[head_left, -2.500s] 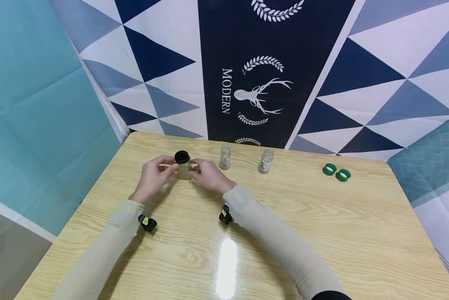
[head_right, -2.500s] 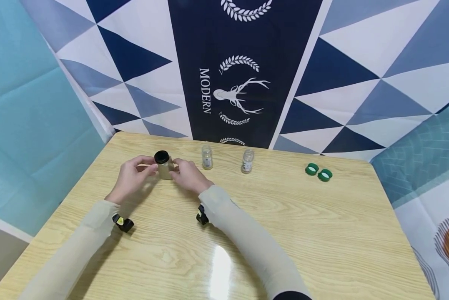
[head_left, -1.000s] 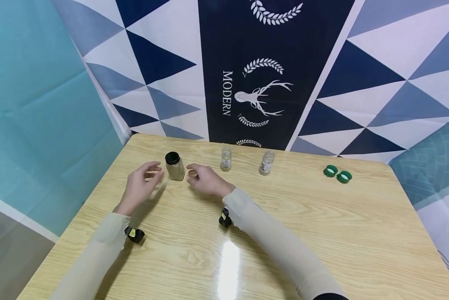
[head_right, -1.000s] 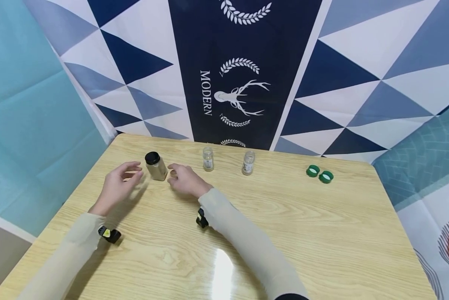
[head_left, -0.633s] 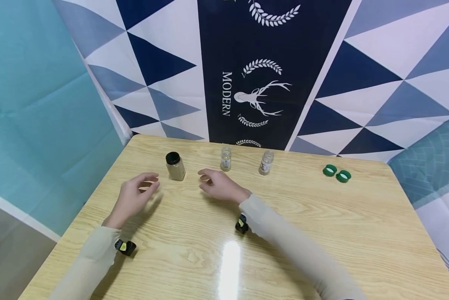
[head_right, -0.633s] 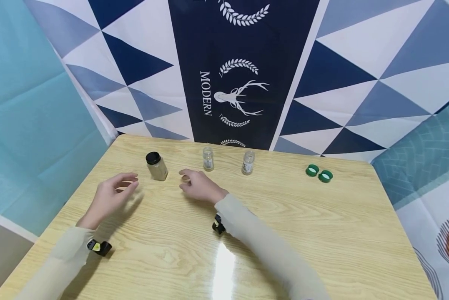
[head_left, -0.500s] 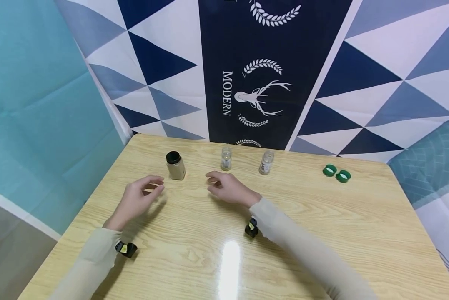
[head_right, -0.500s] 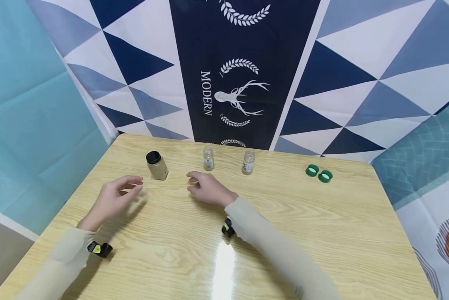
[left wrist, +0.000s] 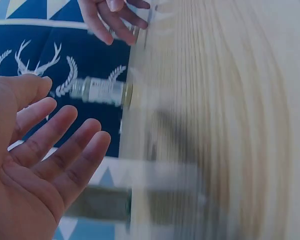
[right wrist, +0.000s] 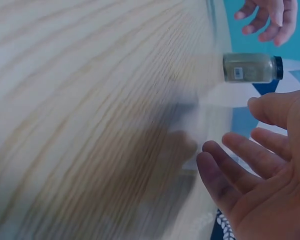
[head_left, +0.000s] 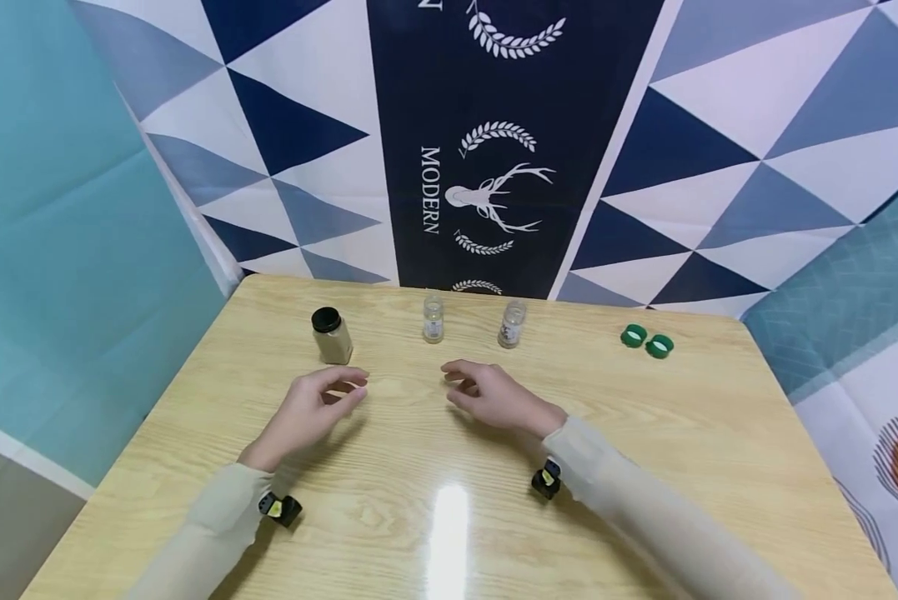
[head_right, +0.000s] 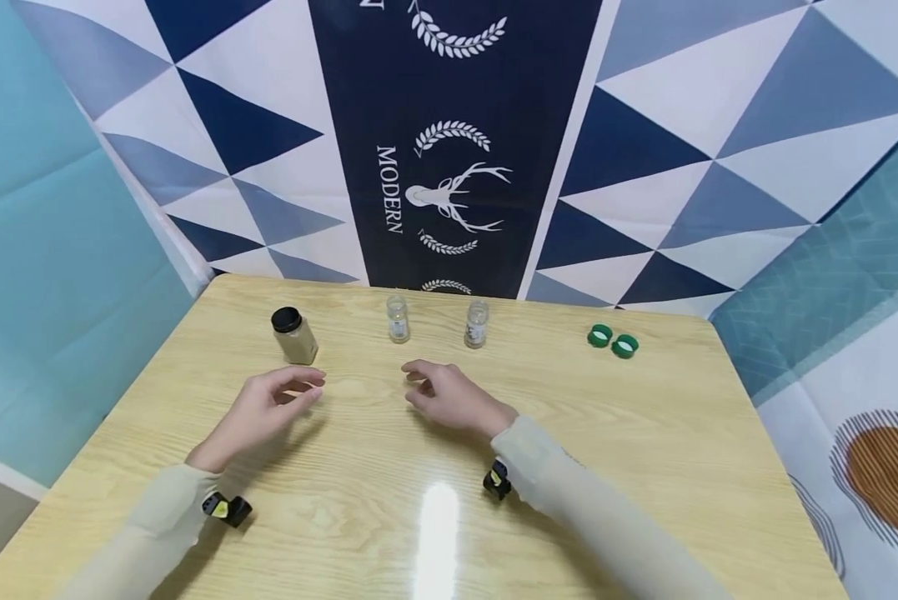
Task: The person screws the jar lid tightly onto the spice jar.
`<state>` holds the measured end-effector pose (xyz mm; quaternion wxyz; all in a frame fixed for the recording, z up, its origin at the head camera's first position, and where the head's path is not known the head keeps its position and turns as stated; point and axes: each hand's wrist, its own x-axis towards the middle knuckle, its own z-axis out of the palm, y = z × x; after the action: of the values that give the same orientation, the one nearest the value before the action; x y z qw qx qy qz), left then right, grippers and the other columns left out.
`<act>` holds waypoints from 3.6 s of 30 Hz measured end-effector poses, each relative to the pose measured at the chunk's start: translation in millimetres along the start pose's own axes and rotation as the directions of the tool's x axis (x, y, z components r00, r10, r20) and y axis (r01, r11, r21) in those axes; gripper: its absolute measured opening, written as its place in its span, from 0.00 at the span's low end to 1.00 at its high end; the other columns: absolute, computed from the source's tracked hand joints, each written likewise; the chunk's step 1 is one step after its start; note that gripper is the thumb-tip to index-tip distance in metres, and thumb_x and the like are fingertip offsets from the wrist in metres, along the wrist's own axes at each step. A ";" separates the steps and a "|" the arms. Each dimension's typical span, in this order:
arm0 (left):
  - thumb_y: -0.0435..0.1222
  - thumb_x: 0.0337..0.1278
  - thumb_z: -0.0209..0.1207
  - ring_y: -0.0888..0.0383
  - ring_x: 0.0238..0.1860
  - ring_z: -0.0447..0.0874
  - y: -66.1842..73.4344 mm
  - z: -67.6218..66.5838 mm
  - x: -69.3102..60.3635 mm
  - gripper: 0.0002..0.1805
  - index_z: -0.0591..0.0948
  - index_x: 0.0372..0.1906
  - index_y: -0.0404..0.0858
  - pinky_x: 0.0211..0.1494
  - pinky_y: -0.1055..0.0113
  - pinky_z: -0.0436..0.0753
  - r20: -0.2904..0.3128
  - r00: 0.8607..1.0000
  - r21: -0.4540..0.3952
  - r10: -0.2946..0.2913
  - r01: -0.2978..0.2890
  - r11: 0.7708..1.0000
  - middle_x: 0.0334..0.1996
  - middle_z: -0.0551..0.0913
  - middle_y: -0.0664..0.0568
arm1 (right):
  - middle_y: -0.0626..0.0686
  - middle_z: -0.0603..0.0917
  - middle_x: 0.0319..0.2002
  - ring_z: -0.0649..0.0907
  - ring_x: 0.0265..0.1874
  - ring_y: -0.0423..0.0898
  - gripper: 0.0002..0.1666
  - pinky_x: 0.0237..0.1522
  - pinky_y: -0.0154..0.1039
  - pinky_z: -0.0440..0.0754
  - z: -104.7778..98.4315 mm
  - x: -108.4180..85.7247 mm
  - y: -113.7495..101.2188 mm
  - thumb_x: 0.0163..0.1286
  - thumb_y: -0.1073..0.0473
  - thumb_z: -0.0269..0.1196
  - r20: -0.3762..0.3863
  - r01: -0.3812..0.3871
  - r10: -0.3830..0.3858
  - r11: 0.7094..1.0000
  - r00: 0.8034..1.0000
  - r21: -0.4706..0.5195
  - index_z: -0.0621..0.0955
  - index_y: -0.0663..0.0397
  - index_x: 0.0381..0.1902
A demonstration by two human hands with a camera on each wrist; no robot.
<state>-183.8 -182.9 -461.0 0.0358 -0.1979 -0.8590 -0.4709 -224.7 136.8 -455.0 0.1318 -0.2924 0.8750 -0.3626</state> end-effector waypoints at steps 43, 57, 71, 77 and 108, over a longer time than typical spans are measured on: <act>0.40 0.69 0.65 0.39 0.61 0.83 15.4 53.3 54.8 0.24 0.78 0.66 0.39 0.62 0.50 0.85 -0.130 0.987 -0.156 -0.091 0.070 0.985 0.62 0.81 0.37 | 0.63 0.81 0.64 0.83 0.59 0.61 0.25 0.55 0.51 0.87 -44.9 -86.0 34.1 0.77 0.57 0.63 -0.384 -0.078 0.112 0.992 0.917 0.102 0.76 0.58 0.68; 0.42 0.70 0.64 0.37 0.67 0.76 0.5 49.9 61.3 0.34 0.68 0.75 0.37 0.68 0.46 0.79 -0.089 0.988 -0.162 -0.127 0.112 0.980 0.68 0.74 0.37 | 0.64 0.80 0.64 0.83 0.59 0.61 0.26 0.48 0.22 0.80 -89.0 -134.1 72.0 0.78 0.53 0.61 -0.503 -0.194 0.171 0.981 0.847 0.006 0.76 0.57 0.68; 0.45 0.71 0.63 0.38 0.73 0.69 -1.7 50.8 80.8 0.39 0.61 0.79 0.43 0.75 0.46 0.73 -0.045 0.988 -0.192 -0.146 0.135 0.972 0.74 0.68 0.37 | 0.69 0.75 0.67 0.75 0.63 0.67 0.31 0.53 0.42 0.84 -132.0 -161.9 99.5 0.78 0.52 0.60 -0.566 -0.263 0.177 0.962 0.805 -0.073 0.71 0.64 0.71; 0.46 0.70 0.64 0.37 0.74 0.68 -0.1 52.3 91.7 0.41 0.58 0.81 0.43 0.74 0.46 0.74 -0.033 0.990 -0.201 -0.134 0.125 0.972 0.76 0.66 0.37 | 0.72 0.69 0.72 0.70 0.68 0.72 0.36 0.59 0.71 0.76 -144.0 -161.4 109.3 0.78 0.52 0.60 -0.560 -0.318 0.215 0.944 0.800 -0.091 0.65 0.62 0.76; 0.50 0.66 0.66 0.35 0.81 0.50 -0.4 72.9 128.0 0.66 0.22 0.81 0.53 0.79 0.44 0.64 -0.015 0.987 -0.231 -0.160 0.152 0.961 0.84 0.44 0.40 | 0.71 0.27 0.80 0.41 0.77 0.77 0.71 0.71 0.79 0.51 -169.3 -156.3 165.8 0.72 0.39 0.65 -0.468 -0.490 0.458 0.870 0.755 0.062 0.24 0.58 0.80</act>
<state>-292.4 -83.9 -470.0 -0.0099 -0.1245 -0.8112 -0.5713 -244.4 419.9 -451.2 -0.0055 0.0310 0.9368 -0.3485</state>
